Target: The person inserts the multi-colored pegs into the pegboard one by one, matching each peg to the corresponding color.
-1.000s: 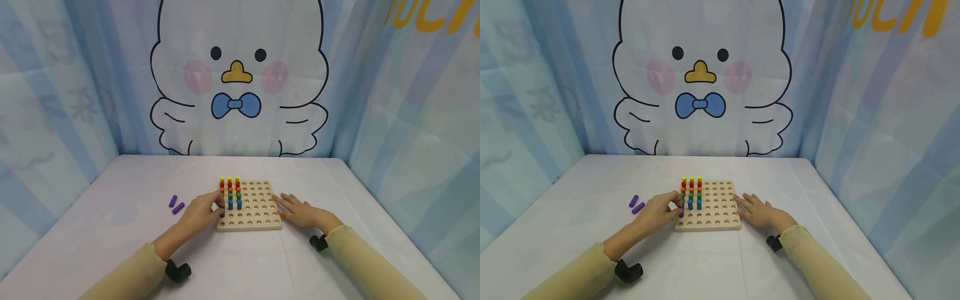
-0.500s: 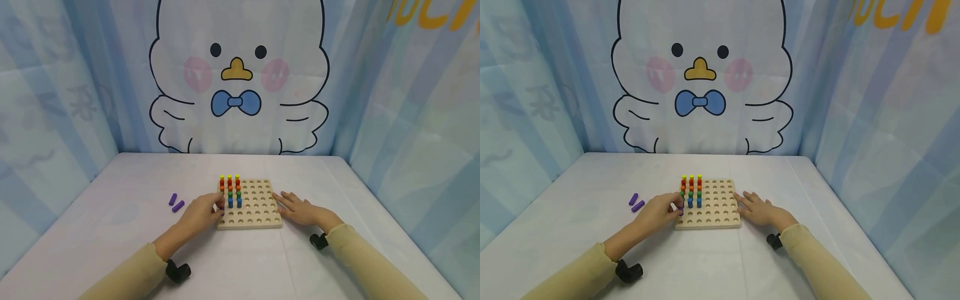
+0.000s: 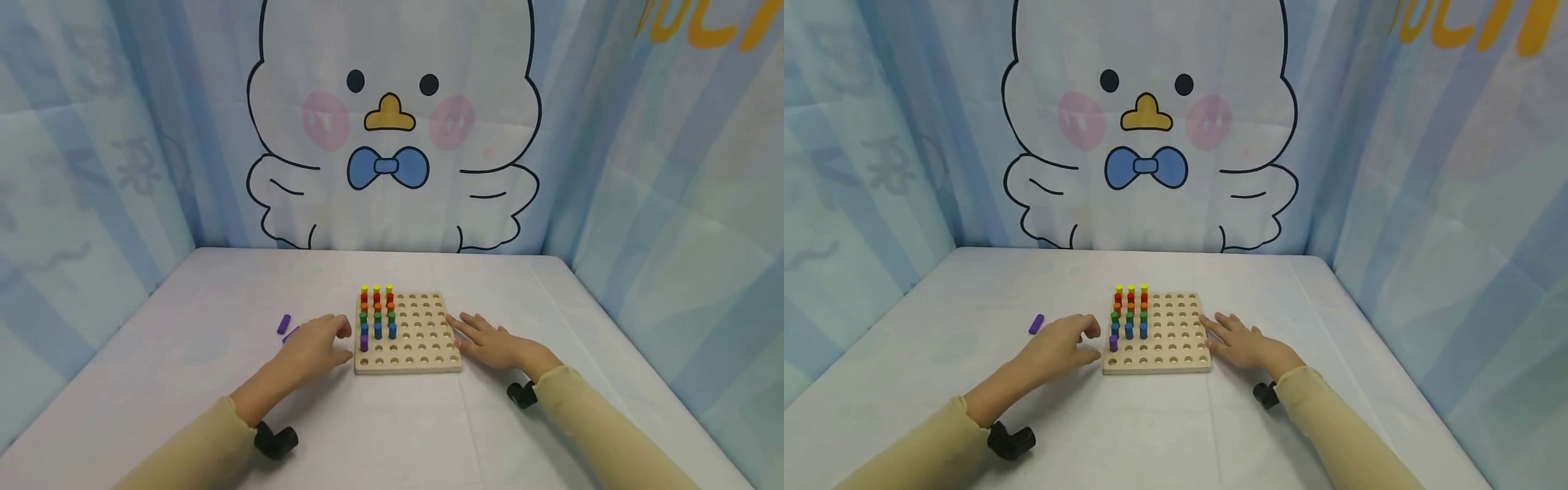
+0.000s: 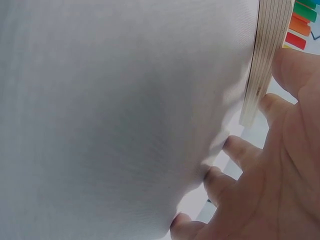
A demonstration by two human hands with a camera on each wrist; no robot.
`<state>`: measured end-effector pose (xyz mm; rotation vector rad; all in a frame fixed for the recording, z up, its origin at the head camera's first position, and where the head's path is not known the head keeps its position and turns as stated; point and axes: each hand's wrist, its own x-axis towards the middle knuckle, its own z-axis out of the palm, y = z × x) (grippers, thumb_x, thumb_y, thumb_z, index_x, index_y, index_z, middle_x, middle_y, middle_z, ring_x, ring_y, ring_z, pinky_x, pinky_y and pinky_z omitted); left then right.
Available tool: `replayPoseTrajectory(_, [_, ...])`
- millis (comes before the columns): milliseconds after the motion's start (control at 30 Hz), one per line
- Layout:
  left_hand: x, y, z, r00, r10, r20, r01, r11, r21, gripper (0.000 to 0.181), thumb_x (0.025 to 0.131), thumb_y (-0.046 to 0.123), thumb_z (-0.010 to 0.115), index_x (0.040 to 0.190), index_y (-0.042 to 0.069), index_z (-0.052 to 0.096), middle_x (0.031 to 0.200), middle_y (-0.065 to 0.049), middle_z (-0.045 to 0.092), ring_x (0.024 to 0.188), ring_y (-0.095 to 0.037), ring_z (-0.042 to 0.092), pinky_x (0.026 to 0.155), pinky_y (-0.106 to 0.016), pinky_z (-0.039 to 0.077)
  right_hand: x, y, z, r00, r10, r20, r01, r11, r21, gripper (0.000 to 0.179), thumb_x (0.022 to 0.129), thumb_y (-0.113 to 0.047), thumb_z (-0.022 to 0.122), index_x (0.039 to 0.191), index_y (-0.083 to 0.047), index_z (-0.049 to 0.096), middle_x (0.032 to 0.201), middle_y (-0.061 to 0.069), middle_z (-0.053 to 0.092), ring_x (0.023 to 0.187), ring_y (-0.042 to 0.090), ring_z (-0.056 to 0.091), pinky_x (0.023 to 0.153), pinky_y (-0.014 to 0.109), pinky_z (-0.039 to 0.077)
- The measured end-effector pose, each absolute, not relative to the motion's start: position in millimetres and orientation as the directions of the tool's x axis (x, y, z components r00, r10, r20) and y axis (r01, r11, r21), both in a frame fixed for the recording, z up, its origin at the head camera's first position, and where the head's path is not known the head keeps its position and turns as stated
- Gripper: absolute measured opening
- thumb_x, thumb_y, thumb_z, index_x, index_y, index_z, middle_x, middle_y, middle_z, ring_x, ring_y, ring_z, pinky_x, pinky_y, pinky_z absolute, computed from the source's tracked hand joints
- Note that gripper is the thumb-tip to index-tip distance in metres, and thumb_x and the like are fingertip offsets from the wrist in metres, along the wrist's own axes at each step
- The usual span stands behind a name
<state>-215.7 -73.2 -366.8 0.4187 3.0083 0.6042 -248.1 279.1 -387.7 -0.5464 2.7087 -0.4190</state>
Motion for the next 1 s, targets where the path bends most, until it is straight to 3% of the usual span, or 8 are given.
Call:
replayPoseTrajectory(100, [-217.2, -86.0, -361.0, -0.970, 0.241, -0.030, 0.225, 0.940, 0.257, 0.032, 0.087, 0.022, 0.084, 0.113, 0.011, 0.069, 0.105, -0.005, 0.068, 0.096, -0.022, 0.062, 0.088, -0.040, 0.057, -247.9, 279.4, -386.4, -0.869, -0.412, -0.275, -0.311, 0.886, -0.344, 0.065, 0.111, -0.050, 0.034, 0.167, -0.021, 0.017, 0.172, 0.021, 0.011, 0.157, 0.049, 0.005, 0.118, 0.076, 0.008])
replayPoseTrajectory(300, [-213.2, -114.4, -361.7, -0.970, 0.243, 0.009, 0.243, 0.967, 0.082, 0.011, 0.095, 0.002, 0.065, 0.106, 0.001, 0.067, 0.097, -0.017, 0.060, 0.089, -0.033, 0.054, 0.077, -0.047, 0.054, -245.9, 280.5, -383.7, -0.866, -0.416, -0.279, -0.312, 0.884, -0.349, 0.065, 0.111, -0.051, 0.033, 0.167, -0.021, 0.017, 0.172, 0.022, 0.011, 0.157, 0.050, 0.004, 0.118, 0.077, 0.007])
replayPoseTrajectory(400, [-212.9, -123.7, -365.3, -0.967, 0.252, 0.031, 0.253, 0.963, 0.089, 0.010, 0.098, -0.002, 0.057, 0.104, -0.001, 0.064, 0.097, -0.021, 0.057, 0.087, -0.036, 0.052, 0.075, -0.049, 0.053, -245.7, 280.6, -382.9, -0.864, -0.417, -0.280, -0.315, 0.884, -0.346, 0.065, 0.111, -0.050, 0.033, 0.167, -0.021, 0.016, 0.172, 0.022, 0.010, 0.157, 0.050, 0.004, 0.118, 0.077, 0.008])
replayPoseTrajectory(600, [-222.2, -132.9, -369.5, -0.973, 0.230, 0.019, 0.230, 0.963, 0.139, 0.010, 0.101, 0.000, 0.054, 0.106, -0.004, 0.062, 0.101, -0.024, 0.056, 0.088, -0.034, 0.057, 0.080, -0.049, 0.056, -245.6, 279.9, -383.3, -0.865, -0.418, -0.277, -0.314, 0.882, -0.351, 0.065, 0.111, -0.050, 0.034, 0.166, -0.020, 0.018, 0.171, 0.023, 0.012, 0.156, 0.051, 0.005, 0.118, 0.077, 0.009])
replayPoseTrajectory(800, [-231.6, -137.4, -370.7, -0.967, 0.252, 0.024, 0.253, 0.953, 0.167, 0.005, 0.098, -0.003, 0.056, 0.096, -0.006, 0.061, 0.089, -0.017, 0.057, 0.082, -0.028, 0.056, 0.079, -0.045, 0.054, -245.5, 278.9, -383.5, -0.862, -0.424, -0.278, -0.317, 0.879, -0.357, 0.065, 0.111, -0.049, 0.034, 0.166, -0.020, 0.017, 0.171, 0.023, 0.011, 0.156, 0.051, 0.005, 0.117, 0.077, 0.008])
replayPoseTrajectory(1000, [-235.9, -133.3, -371.2, -0.966, 0.257, 0.011, 0.254, 0.947, 0.197, 0.010, 0.095, -0.003, 0.062, 0.087, 0.001, 0.059, 0.082, -0.009, 0.054, 0.077, -0.023, 0.050, 0.074, -0.039, 0.051, -245.8, 278.4, -383.7, -0.862, -0.427, -0.274, -0.321, 0.877, -0.358, 0.065, 0.111, -0.049, 0.034, 0.166, -0.020, 0.017, 0.171, 0.023, 0.012, 0.156, 0.051, 0.005, 0.117, 0.077, 0.008])
